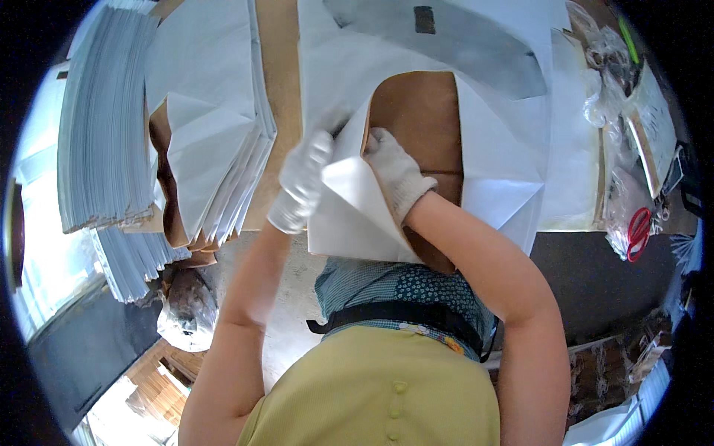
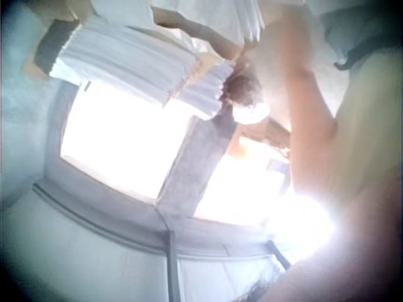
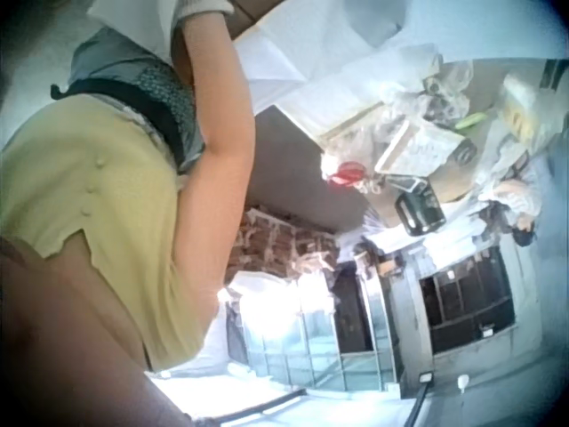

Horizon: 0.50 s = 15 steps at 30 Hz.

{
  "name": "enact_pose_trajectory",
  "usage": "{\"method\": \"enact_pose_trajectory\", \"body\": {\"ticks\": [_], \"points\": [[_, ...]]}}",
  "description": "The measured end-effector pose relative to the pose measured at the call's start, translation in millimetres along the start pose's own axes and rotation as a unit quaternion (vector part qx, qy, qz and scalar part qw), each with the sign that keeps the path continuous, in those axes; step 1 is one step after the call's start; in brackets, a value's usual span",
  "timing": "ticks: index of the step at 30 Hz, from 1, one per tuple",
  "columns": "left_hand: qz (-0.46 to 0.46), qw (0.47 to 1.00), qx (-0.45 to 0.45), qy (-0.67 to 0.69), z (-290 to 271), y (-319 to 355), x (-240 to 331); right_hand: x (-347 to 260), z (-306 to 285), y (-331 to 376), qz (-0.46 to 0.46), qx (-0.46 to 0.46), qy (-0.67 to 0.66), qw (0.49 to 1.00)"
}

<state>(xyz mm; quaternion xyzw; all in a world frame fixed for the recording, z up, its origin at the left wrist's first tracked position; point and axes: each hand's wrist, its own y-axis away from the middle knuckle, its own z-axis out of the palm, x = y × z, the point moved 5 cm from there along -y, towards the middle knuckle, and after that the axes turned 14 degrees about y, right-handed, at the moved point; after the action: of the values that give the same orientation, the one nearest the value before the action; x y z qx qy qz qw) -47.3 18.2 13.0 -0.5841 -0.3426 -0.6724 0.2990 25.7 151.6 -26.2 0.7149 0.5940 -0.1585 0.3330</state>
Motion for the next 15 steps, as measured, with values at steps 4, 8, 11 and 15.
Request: {"method": "enact_pose_trajectory", "body": {"ticks": [4,8,11,15], "points": [[0.153,0.956,0.040,-0.246,19,0,-9,-14,-48,16,-0.029,0.060,0.112,0.991],[0.145,0.936,0.030,-0.320,25,2,-11,15,-121,50,-0.128,0.220,0.290,0.923],[0.141,0.913,0.004,-0.382,29,0,-12,43,-107,73,-0.137,0.237,0.354,0.894],[0.149,0.877,-0.027,-0.456,32,1,-13,36,-35,121,-0.360,0.066,0.242,0.898]]}}
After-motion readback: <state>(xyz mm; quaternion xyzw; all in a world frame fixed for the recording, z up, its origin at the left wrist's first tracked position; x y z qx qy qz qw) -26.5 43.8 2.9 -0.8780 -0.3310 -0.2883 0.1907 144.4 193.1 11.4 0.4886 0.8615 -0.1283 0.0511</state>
